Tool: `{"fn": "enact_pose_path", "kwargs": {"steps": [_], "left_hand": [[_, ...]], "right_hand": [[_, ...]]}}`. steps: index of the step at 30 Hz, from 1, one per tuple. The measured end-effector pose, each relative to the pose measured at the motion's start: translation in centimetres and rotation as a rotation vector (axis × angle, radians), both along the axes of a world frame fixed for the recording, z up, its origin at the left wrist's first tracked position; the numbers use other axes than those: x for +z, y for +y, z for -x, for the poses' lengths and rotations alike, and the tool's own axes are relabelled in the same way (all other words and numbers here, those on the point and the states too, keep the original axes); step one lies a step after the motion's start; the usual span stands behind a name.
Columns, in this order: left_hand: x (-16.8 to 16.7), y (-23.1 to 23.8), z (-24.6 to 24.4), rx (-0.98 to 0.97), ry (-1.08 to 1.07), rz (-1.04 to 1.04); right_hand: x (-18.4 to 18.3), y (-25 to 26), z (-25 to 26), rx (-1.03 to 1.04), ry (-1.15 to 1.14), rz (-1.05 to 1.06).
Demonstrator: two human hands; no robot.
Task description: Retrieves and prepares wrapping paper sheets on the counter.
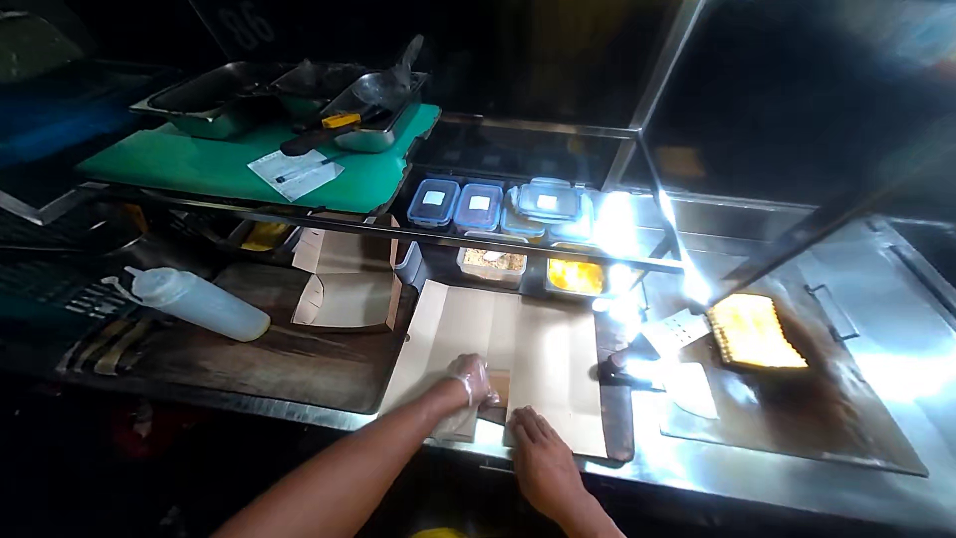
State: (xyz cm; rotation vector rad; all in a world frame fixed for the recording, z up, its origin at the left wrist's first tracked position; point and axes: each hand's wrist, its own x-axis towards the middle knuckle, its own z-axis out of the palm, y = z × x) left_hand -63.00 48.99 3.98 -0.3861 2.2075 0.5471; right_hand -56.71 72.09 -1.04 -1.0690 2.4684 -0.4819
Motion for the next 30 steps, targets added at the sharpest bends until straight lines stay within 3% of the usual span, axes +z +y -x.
{"fn": "enact_pose_path", "kwargs": {"steps": [2,4,7,11,14,17,19,21,23,25,28,30], "left_hand": [[-1.7,-1.0,2.1,-0.041,-0.033,0.047],[-2.0,-1.4,1.6,-0.091,-0.025,0.041],[-1.7,-1.9,-1.0,-0.093,0.129,-0.038],[-1.7,-3.1,-8.7,-0.060,0.304,-0.121],[-2.2,-3.5,-14.0,-0.244,0.443,0.014],[-3.9,-3.8,-14.1,-0.235,0.661,0.180],[-4.1,-4.7,-13.4,-0.264,0.683,0.137],[-3.0,-5.6,-12.3,-0.308,0.648,0.088],[-1.2,-6.6,-11.1,-0.347,0.470,0.009],[-0.1,-7.3,-10.0,-0.360,0.343,-0.071],[-0.1,-7.8,-9.0,-0.335,0.321,-0.136],[-0.6,-8.1,-9.1,-0.333,0.332,-0.160]], "right_hand": [[2.4,-1.1,1.7,-0.030,-0.243,-0.139],[4.0,-2.7,3.6,-0.141,-0.321,-0.125],[4.4,-6.9,6.9,-0.146,-0.220,-0.114],[2.9,-9.6,7.0,-0.022,-0.222,-0.133],[3.5,-8.3,5.8,-0.096,-0.257,0.034],[4.5,-7.3,5.0,-0.139,-0.161,0.081],[4.5,-6.9,4.2,-0.113,-0.081,0.028],[2.6,-6.0,3.0,-0.068,0.160,0.121],[0.8,-5.2,1.3,-0.034,0.293,0.204],[0.4,-4.8,-0.2,-0.033,0.216,0.154],[3.0,-6.5,0.7,-0.205,-0.125,-0.026],[3.7,-9.3,2.0,-0.222,-0.126,-0.107]]}}
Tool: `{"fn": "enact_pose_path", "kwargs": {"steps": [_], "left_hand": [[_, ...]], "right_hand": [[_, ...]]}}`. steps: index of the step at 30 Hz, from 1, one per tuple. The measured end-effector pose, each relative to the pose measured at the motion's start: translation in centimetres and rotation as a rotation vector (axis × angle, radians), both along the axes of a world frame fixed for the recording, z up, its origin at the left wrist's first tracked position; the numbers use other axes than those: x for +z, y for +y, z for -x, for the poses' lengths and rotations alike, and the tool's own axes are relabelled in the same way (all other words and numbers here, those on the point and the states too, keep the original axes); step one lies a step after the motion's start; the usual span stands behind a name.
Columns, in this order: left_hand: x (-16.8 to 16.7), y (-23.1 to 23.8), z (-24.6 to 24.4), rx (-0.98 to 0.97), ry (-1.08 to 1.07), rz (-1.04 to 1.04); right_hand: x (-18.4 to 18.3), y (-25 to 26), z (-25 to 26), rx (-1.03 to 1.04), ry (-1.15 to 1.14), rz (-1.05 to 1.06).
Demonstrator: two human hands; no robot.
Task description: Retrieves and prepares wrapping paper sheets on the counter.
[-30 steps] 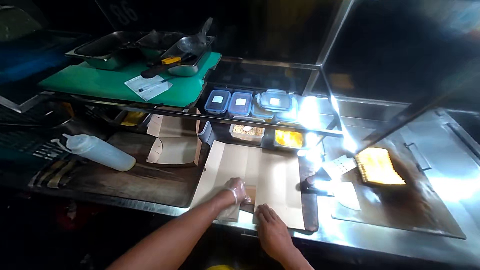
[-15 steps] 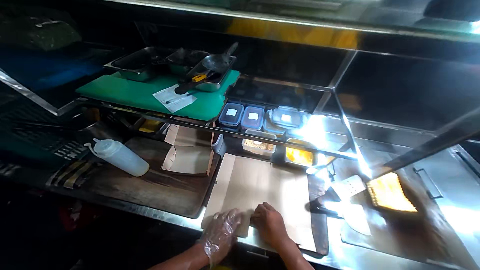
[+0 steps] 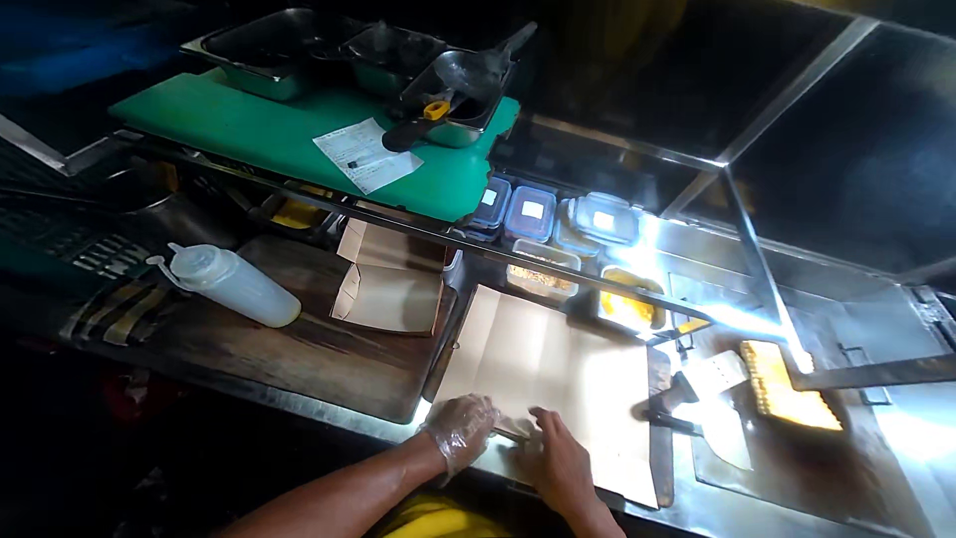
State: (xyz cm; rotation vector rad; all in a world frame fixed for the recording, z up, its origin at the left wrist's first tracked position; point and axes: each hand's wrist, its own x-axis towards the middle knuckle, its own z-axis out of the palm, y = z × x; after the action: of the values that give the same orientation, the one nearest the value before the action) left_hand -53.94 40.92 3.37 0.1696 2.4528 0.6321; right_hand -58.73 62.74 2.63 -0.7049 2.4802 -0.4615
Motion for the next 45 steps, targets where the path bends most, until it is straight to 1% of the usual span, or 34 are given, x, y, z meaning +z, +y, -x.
{"fn": "enact_pose_path", "kwargs": {"steps": [2,4,6,7,8,9,10,12,14,15,17,19,20,23,27,30,32,35,37,39,41,42,43,44,45], "left_hand": [[-1.0,-0.5,-0.8,0.026,0.015,0.003],[-1.7,-2.0,-2.2,0.108,0.029,0.046],[-2.4,-4.1,-3.4,0.147,0.063,0.115],[-2.8,-5.0,-3.8,0.147,0.103,0.135],[-3.0,-5.6,-4.1,0.139,0.141,0.144],[-2.9,-6.1,-3.9,0.114,0.154,0.133],[-2.5,-6.6,-3.3,0.083,0.140,0.106],[-1.6,-7.5,-1.2,0.027,0.035,0.049],[-0.7,-8.4,1.6,0.026,-0.104,0.004],[-0.1,-8.8,3.0,0.026,-0.173,-0.018],[0.2,-9.4,5.8,0.039,-0.305,-0.016],[0.1,-9.4,7.8,0.113,-0.404,0.063],[-0.1,-9.2,8.5,0.138,-0.411,0.115],[-0.8,-8.7,9.1,0.184,-0.374,0.199],[-1.2,-8.4,9.3,0.185,-0.350,0.228],[-1.2,-8.3,9.3,0.213,-0.350,0.199],[-1.3,-8.1,9.0,0.240,-0.328,0.182],[-0.2,-7.0,7.1,0.273,-0.250,0.217],[0.8,-6.4,5.4,0.349,-0.144,0.211],[0.8,-5.9,1.7,0.477,-0.003,0.112],[1.0,-5.3,-2.6,0.733,0.140,-0.185],[1.5,-4.9,-4.7,0.931,0.166,-0.423],[2.3,-4.5,-6.7,1.154,0.136,-0.655],[3.3,-4.0,-8.4,1.358,0.030,-0.853],[4.0,-3.6,-10.1,1.485,-0.093,-0.999]], "right_hand": [[-1.0,-2.6,0.3,0.167,0.115,-0.083],[-2.4,-3.8,-0.2,0.296,0.305,-0.088],[-3.7,-3.8,-0.6,0.317,0.537,-0.007],[-4.0,-3.7,-0.7,0.312,0.582,0.012],[-4.0,-3.7,-0.8,0.304,0.577,0.012],[-3.6,-3.8,-0.7,0.293,0.518,-0.005],[-2.9,-4.2,-0.3,0.278,0.404,-0.044],[-0.6,-5.3,1.3,0.240,0.062,-0.205],[1.5,-6.9,4.1,0.205,-0.224,-0.371],[1.9,-7.6,5.7,0.179,-0.327,-0.428],[1.4,-8.4,8.6,0.131,-0.445,-0.499],[0.6,-8.8,10.1,0.060,-0.446,-0.546],[0.5,-8.9,10.4,0.020,-0.415,-0.568],[0.7,-9.2,10.4,-0.019,-0.294,-0.655],[0.6,-9.5,10.7,-0.020,-0.295,-0.656],[0.1,-9.7,10.8,-0.015,-0.324,-0.613],[-0.4,-9.6,10.9,0.018,-0.297,-0.575],[0.1,-9.6,9.3,0.140,-0.188,-0.400],[0.5,-10.0,7.9,0.269,-0.091,-0.272],[1.0,-10.2,5.2,0.356,-0.076,-0.225],[1.7,-9.8,2.6,0.378,-0.099,-0.196],[2.5,-9.3,1.6,0.396,-0.085,-0.186],[3.5,-8.7,0.7,0.404,-0.039,-0.151],[4.7,-7.5,-0.4,0.404,0.052,-0.075],[6.0,-5.9,-1.6,0.413,0.203,0.045]]}}
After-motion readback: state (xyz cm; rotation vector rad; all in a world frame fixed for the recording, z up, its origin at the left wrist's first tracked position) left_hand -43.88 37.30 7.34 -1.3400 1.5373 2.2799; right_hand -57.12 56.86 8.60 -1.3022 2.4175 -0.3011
